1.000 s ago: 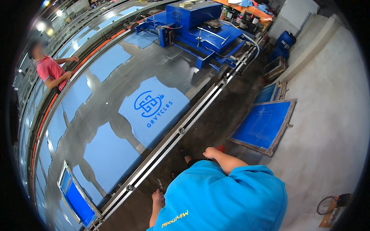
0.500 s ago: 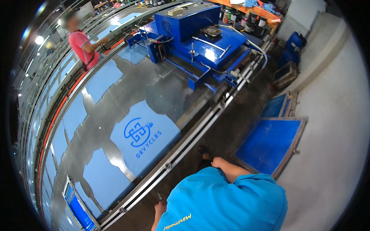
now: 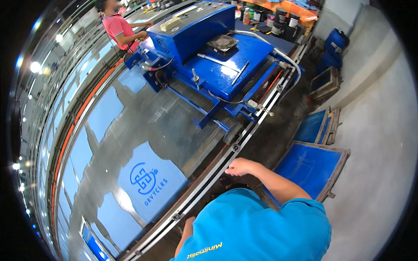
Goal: The person scoops blue ink from a container and spreads it across a screen printing frame using a squeegee. They then position the frame on a large industrial printing machine and pull the ink across the screen to transfer the design onto the fabric below.
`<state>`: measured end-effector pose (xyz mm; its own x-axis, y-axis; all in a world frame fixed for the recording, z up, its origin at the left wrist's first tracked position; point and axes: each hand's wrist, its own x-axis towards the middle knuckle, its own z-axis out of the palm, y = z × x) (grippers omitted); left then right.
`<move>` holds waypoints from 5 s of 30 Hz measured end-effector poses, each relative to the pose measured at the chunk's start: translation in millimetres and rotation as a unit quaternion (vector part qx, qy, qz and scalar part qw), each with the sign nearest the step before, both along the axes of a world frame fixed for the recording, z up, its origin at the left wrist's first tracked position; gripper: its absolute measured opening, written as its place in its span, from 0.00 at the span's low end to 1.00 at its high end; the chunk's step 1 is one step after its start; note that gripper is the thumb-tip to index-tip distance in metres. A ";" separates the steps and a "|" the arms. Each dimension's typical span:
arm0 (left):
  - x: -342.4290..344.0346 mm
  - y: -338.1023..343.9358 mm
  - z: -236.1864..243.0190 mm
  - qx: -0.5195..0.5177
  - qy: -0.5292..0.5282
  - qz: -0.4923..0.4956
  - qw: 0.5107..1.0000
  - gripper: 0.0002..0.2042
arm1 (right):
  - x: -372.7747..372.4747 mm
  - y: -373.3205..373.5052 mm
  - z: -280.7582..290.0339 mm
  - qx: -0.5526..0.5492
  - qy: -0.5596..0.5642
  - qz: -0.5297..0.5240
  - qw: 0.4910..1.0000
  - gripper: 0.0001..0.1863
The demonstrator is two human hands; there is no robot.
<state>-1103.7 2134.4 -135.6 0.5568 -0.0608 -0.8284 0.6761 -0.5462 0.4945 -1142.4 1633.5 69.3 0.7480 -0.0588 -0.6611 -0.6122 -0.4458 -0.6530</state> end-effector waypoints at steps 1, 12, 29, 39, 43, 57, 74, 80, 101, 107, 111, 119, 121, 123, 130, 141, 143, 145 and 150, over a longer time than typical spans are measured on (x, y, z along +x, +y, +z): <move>1.9 -5.1 -3.9 -0.001 0.001 -0.002 1.000 0.14 | 3.0 -12.8 25.2 0.014 -0.031 -0.044 0.998 0.23; -13.9 -88.7 -39.5 0.046 0.058 0.062 0.995 0.18 | 62.9 -293.3 224.9 -0.135 -0.372 -0.229 0.889 0.13; -103.2 -398.2 46.6 0.026 0.077 0.274 0.958 0.16 | 450.1 -725.6 216.9 -0.557 -0.422 -0.152 0.699 0.36; -85.2 -485.9 80.6 0.000 -0.043 0.221 0.974 0.16 | 493.1 -740.1 225.6 -0.581 -0.302 -0.165 0.738 0.34; -96.5 -483.9 89.2 0.011 0.039 0.172 0.984 0.16 | 483.6 -734.3 235.9 -0.615 -0.262 -0.132 0.732 0.34; -75.8 -456.0 58.2 0.053 0.021 0.204 0.977 0.19 | 487.4 -670.2 227.1 -0.540 -0.347 -0.139 0.755 0.32; -77.9 -385.6 -27.1 0.111 -0.059 -0.244 0.962 0.21 | -14.4 -718.9 79.9 -0.400 -0.357 -0.450 0.714 0.19; -50.1 -405.5 -18.2 0.163 -0.074 -0.137 0.974 0.30 | -133.0 -734.7 -1.0 -0.425 -0.218 -0.384 0.790 0.24; -202.2 -443.1 -3.9 0.140 -0.034 0.174 0.974 0.24 | -95.7 -756.4 -62.5 -0.531 -0.027 -0.235 0.814 0.40; -233.9 -410.4 15.4 0.118 0.026 0.272 0.955 0.24 | -83.4 -761.2 -70.3 -0.480 -0.028 -0.293 0.826 0.45; -286.1 -391.8 32.1 0.152 -0.023 0.290 0.945 0.24 | -76.0 -769.1 -79.5 -0.458 0.006 -0.304 0.835 0.45; -385.0 -400.5 43.8 0.179 0.088 0.342 0.918 0.26 | -78.1 -745.6 -63.0 -0.456 -0.002 -0.292 0.841 0.47; -387.5 -414.4 42.0 0.179 0.090 0.318 0.927 0.27 | -79.1 -731.6 -56.4 -0.466 -0.002 -0.317 0.826 0.49; -372.4 -425.4 46.1 0.189 0.124 0.289 0.930 0.28 | -77.7 -719.4 -54.8 -0.493 -0.001 -0.317 0.810 0.50; -229.4 -484.0 76.6 0.149 -0.058 0.222 0.962 0.27 | -74.3 -702.9 -74.6 -0.537 -0.050 -0.311 0.783 0.47; -152.8 -493.0 73.1 0.122 -0.094 0.240 0.959 0.24 | -78.0 -708.2 -83.0 -0.491 -0.086 -0.311 0.809 0.45; -163.1 -485.5 65.1 0.148 -0.095 0.191 0.966 0.26 | -82.6 -707.3 -82.8 -0.491 -0.084 -0.307 0.811 0.43; -173.5 -478.2 57.2 0.154 -0.061 0.162 0.973 0.26 | -86.0 -705.3 -83.0 -0.487 -0.086 -0.304 0.814 0.43; -200.2 -437.5 64.5 0.119 -0.073 0.279 0.950 0.22 | -79.5 -704.2 -72.3 -0.455 -0.038 -0.302 0.837 0.48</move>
<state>-1303.9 1696.9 -71.2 0.5571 0.4571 -0.6934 0.8272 -0.2319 0.5118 -1221.9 929.3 -3.0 0.4387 -0.8943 -0.0885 -0.8772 -0.4048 -0.2581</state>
